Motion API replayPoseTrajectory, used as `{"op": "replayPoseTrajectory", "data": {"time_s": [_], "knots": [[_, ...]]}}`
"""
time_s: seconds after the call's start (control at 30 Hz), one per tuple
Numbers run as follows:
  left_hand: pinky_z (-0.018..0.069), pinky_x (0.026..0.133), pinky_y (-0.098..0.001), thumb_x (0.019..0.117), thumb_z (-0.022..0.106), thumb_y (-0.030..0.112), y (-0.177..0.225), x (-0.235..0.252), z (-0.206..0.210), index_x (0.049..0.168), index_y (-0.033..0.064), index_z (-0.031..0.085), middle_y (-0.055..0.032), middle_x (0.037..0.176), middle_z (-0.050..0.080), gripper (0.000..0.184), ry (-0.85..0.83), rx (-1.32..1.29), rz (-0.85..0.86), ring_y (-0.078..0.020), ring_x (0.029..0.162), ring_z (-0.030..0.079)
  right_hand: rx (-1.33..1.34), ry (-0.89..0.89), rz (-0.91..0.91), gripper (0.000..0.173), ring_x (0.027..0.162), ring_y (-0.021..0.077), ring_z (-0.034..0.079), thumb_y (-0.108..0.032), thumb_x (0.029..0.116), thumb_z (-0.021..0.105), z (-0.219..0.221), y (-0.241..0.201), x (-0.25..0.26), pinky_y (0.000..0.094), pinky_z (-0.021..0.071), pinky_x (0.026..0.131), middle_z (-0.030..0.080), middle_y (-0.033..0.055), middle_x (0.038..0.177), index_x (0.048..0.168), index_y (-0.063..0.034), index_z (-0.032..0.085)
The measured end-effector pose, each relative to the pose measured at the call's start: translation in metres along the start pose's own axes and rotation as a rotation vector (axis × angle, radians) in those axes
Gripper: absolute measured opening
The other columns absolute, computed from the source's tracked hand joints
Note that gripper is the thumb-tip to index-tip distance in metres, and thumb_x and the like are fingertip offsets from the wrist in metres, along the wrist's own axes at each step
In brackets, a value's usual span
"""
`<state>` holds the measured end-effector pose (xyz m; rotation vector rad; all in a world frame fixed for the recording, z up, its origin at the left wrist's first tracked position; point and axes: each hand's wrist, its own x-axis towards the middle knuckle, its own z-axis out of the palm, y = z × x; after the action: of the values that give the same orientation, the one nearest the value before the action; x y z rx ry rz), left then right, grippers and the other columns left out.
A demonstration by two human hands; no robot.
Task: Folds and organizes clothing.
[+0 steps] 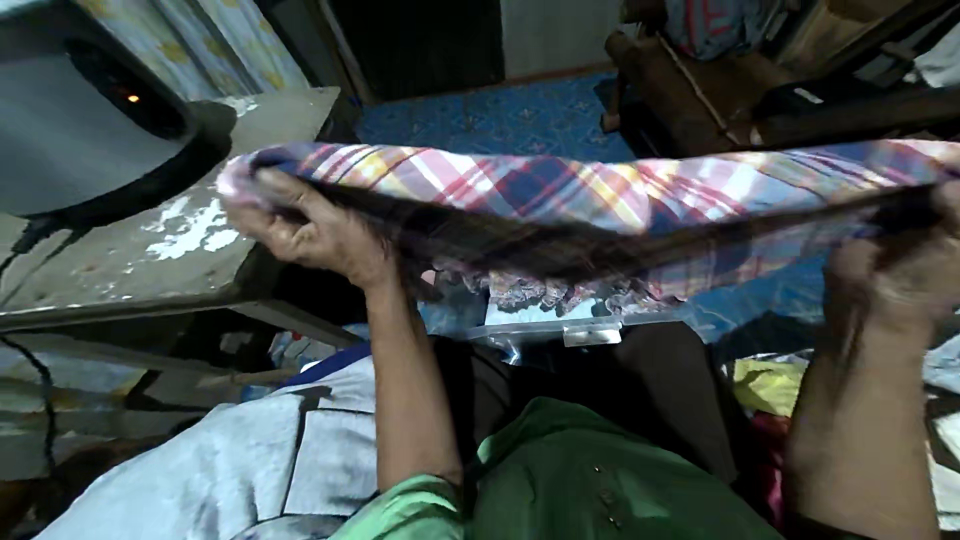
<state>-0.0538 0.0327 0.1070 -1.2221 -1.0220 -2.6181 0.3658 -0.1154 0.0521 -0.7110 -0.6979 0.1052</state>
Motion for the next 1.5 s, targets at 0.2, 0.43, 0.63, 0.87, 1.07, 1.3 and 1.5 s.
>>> {"op": "replayPoseTrajectory", "data": {"time_s": [0.2,0.43,0.63,0.87,1.07,1.3,1.5], "knots": [[0.0547,0.096,-0.0334,0.108,0.035,0.011,0.057,-0.044,0.046,0.135,-0.0112,0.04,-0.0121,0.129,0.061,0.036,-0.326,-0.653,-0.181,-0.0159,0.114,0.064,-0.181,0.06,0.06,0.04,0.072,-0.0021,0.063,0.02,0.0896,0.027,0.111,-0.073,-0.039,0.0138,0.0528,0.079,0.067,-0.0023,0.072,0.077,0.0028,0.062],[0.0471,0.098,-0.0182,0.1017,0.049,-0.005,0.114,-0.145,0.086,0.125,-0.0247,0.039,-0.0195,0.114,0.059,0.032,-0.765,-0.754,-0.217,-0.0019,0.107,0.059,0.214,-0.573,-0.068,0.028,0.11,-0.0004,0.064,0.005,0.0955,0.043,0.17,-0.002,-0.068,0.0212,0.0515,0.098,0.071,-0.005,0.11,0.094,-0.0071,0.068],[0.0537,0.083,-0.0221,0.0952,0.059,-0.004,0.099,-0.12,0.09,0.112,-0.0202,0.057,-0.0219,0.097,0.065,0.023,-0.776,-0.416,-0.028,-0.0119,0.089,0.065,-0.171,-0.802,0.18,0.042,0.106,0.0009,0.06,-0.022,0.1038,0.05,0.151,-0.035,-0.043,0.0199,0.0515,0.093,0.059,-0.0007,0.124,0.138,0.0001,0.043],[0.0543,0.077,-0.025,0.0869,0.061,-0.009,0.086,-0.101,0.093,0.105,-0.0152,0.058,-0.0194,0.092,0.066,0.02,-0.745,-0.33,0.088,-0.0157,0.085,0.065,-0.75,-1.082,0.226,0.07,0.087,0.0129,0.069,-0.027,0.0856,0.074,0.104,-0.055,-0.075,0.0348,0.0581,0.073,0.069,0.0082,0.11,0.147,-0.0088,0.045],[0.058,0.08,-0.0258,0.0901,0.065,-0.006,0.067,-0.076,0.068,0.145,-0.0099,0.03,-0.0162,0.111,0.066,0.065,-1.157,-0.33,-0.245,-0.0075,0.086,0.068,-0.819,-1.003,0.149,0.011,0.066,0.0042,0.055,-0.005,0.0879,0.059,0.104,-0.01,-0.05,0.0285,0.0469,0.063,0.063,0.0034,0.076,0.09,-0.0006,0.069],[0.0368,0.109,-0.0582,0.0901,0.067,0.047,0.042,-0.062,0.053,0.127,0.0012,0.067,-0.0187,0.13,0.064,0.059,-1.605,-0.128,0.159,-0.0311,0.123,0.059,-0.632,-1.19,0.076,0.016,0.059,-0.0028,0.052,-0.01,0.0875,0.058,0.147,0.007,-0.044,0.0226,0.0431,0.057,0.059,-0.006,0.065,0.074,-0.0081,0.067],[0.0488,0.07,-0.0496,0.0971,0.068,0.027,0.042,-0.056,0.065,0.092,-0.0024,0.068,-0.0127,0.078,0.064,0.03,-1.958,0.116,0.066,-0.0262,0.074,0.062,-0.682,-1.228,-0.088,0.014,0.061,0.0107,0.054,-0.014,0.0873,0.06,0.157,0.007,-0.046,0.0345,0.0421,0.058,0.06,0.0042,0.068,0.083,-0.0031,0.068]]}}
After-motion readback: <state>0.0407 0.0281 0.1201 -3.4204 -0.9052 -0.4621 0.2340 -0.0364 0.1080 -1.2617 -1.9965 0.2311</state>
